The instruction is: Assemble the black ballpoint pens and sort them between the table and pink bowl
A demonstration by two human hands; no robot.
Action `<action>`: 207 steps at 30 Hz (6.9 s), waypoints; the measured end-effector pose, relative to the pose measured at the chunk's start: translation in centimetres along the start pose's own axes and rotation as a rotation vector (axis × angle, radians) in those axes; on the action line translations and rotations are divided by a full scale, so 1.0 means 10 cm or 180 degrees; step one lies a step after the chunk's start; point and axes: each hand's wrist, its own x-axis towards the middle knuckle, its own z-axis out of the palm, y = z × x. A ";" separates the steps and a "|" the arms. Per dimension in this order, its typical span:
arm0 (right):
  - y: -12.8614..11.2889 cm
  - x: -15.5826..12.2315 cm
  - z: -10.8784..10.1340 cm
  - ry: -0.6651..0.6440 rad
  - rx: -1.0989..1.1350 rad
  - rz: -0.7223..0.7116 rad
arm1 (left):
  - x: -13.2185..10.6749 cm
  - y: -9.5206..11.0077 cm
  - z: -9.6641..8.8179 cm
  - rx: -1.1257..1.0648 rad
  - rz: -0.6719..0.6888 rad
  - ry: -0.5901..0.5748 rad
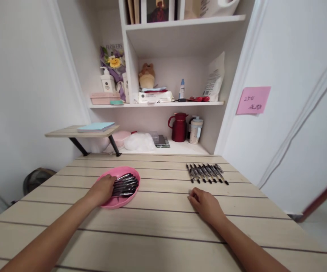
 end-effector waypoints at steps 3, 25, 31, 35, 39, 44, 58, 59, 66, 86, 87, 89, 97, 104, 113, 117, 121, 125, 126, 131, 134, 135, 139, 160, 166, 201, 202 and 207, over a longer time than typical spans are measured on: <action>0.02 -0.02 0.05 -0.0011 -0.0137 -0.0042 | 0.02 -0.10 0.04 -0.0008 0.0180 -0.0186; -0.96 0.09 0.45 -0.0163 0.4701 0.1272 | -0.83 1.33 1.04 -0.5167 -0.0760 -0.2536; -0.92 0.14 0.38 -0.0059 0.4621 0.1169 | -0.75 1.26 1.00 -0.5453 -0.0460 -0.2821; -0.91 0.15 0.42 -0.0059 0.4605 0.1161 | -0.77 1.25 0.96 -0.5514 -0.0540 -0.2944; -0.87 0.20 0.46 0.0165 0.5018 0.1005 | -0.76 1.24 0.98 -0.5707 -0.0373 -0.3046; -0.79 0.35 0.47 0.0343 0.5521 0.0859 | -0.56 1.30 1.03 -0.5410 -0.0191 -0.3130; -0.23 0.64 0.27 0.0225 0.6626 0.0712 | -0.34 1.10 1.07 -0.5399 0.0416 -0.3274; -0.24 0.63 0.27 0.0129 0.6548 0.0726 | -0.33 1.10 1.08 -0.5434 0.0416 -0.3245; -0.58 0.49 0.30 -0.0157 0.4779 0.0667 | -0.32 1.13 1.12 -0.5537 0.0445 -0.2683; -0.65 0.43 0.33 -0.0310 0.4988 0.0777 | -0.39 1.18 1.07 -0.5128 0.0201 -0.2414; -0.64 0.44 0.34 -0.0296 0.4998 0.0756 | -0.40 1.18 1.07 -0.5140 0.0187 -0.2388; -0.62 0.44 0.36 -0.0211 0.4953 0.0781 | -0.40 1.18 1.06 -0.5159 0.0201 -0.2342; -0.61 0.43 0.35 -0.0494 0.5112 0.0671 | -0.37 1.16 1.06 -0.5143 0.0278 -0.2547; -0.59 0.43 0.36 -0.0523 0.4970 0.0704 | -0.36 1.14 1.08 -0.5150 0.0335 -0.2530; -0.59 0.43 0.36 -0.0569 0.5008 0.0747 | -0.36 1.14 1.05 -0.5179 0.0227 -0.2626; -0.57 0.44 0.35 -0.0525 0.5113 0.0621 | -0.35 1.13 1.03 -0.5272 0.0157 -0.2810; -0.59 0.44 0.36 -0.0473 0.5223 0.0724 | -0.34 1.12 1.01 -0.5328 0.0146 -0.2811; -0.59 0.43 0.38 -0.0581 0.5095 0.0755 | -0.34 1.12 1.02 -0.5305 0.0151 -0.2802; -0.58 0.43 0.38 -0.0529 0.5124 0.0733 | -0.34 1.12 1.03 -0.5304 0.0150 -0.2814; -0.49 0.49 0.37 -0.0108 0.5598 0.0747 | -0.34 1.12 1.06 -0.5358 0.0214 -0.2866; -0.45 0.51 0.40 -0.0086 0.5616 0.0911 | -0.33 1.11 1.04 -0.5377 0.0220 -0.2884; -0.45 0.51 0.41 -0.0055 0.5525 0.0974 | -0.32 1.11 1.04 -0.5377 0.0212 -0.2898; -0.49 0.48 0.42 0.0073 0.5149 0.1099 | -0.33 1.12 1.03 -0.5395 0.0192 -0.2789; -0.85 0.32 0.50 -0.0208 0.6409 0.1279 | -0.37 1.35 1.30 -0.4519 0.0230 -0.0941; -0.61 0.45 0.26 0.0602 0.5544 0.1075 | -0.39 1.32 1.24 -0.4567 -0.0149 -0.1167; 0.00 1.34 0.13 -0.0086 -0.0787 0.1217 | -0.35 1.25 1.13 -0.5137 -0.0389 -0.1802; 0.00 1.35 0.14 -0.0095 -0.0846 0.1212 | -0.34 1.25 1.13 -0.5127 -0.0388 -0.1808; 0.01 1.36 0.14 -0.0141 -0.1000 0.1136 | -0.34 1.24 1.13 -0.5124 -0.0359 -0.1849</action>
